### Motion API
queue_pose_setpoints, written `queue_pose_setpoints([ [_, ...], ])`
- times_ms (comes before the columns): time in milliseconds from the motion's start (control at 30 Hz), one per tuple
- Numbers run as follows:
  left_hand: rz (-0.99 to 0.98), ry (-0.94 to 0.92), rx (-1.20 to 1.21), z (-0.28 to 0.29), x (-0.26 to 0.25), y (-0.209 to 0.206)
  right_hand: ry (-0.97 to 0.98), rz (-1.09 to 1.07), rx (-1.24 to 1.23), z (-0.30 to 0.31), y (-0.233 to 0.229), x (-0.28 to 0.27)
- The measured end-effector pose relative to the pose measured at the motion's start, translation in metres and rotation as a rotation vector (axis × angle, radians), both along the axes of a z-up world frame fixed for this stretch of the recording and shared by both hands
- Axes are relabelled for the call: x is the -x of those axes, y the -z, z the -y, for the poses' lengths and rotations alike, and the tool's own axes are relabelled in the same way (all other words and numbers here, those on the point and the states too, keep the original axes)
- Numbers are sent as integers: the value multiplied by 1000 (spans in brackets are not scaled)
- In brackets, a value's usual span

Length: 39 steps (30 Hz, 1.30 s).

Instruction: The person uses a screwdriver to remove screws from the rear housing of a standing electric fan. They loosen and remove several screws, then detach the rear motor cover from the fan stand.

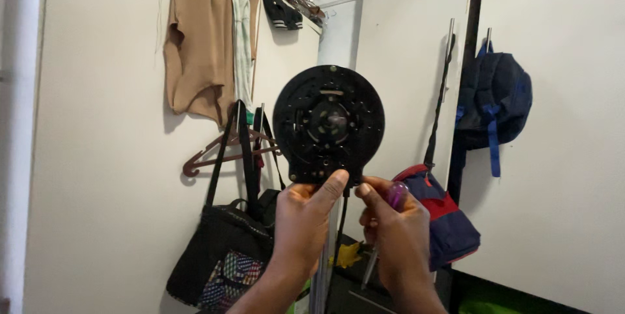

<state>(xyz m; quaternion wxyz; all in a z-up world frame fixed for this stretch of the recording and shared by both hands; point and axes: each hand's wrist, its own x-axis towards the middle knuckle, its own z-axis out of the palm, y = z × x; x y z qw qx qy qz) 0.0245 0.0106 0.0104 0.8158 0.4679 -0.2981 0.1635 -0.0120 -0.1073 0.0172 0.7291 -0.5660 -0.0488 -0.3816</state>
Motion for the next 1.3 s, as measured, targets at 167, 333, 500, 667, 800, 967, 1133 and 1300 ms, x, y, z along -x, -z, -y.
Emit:
queue_pose_setpoints([
  [167, -73, -3, -15, 10, -6, -1, 70, -65, 32, 15, 4, 10],
  [333, -30, -45, -57, 13, -7, -3, 148, -50, 124, 16, 8, 15],
  [500, 1, -139, -122, 16, -8, -2, 317, 42, 254, 9, 7, 16],
  [667, -18, -148, -152, 17, -10, -3, 575, 123, 509, 13, 3, 13],
  [800, -67, -146, -214, 16, -8, -5, 560, 140, 552, 18, 2, 11],
  [967, 31, -131, -144, 18, -4, -3, 573, 201, 590, 14, -1, 13],
  [1133, -61, -152, -218, 17, -7, -3, 797, 234, 808, 9, -8, 22],
  [1300, 38, -106, -144, 23, -12, 0, 848, 241, 943, 10, -16, 25],
])
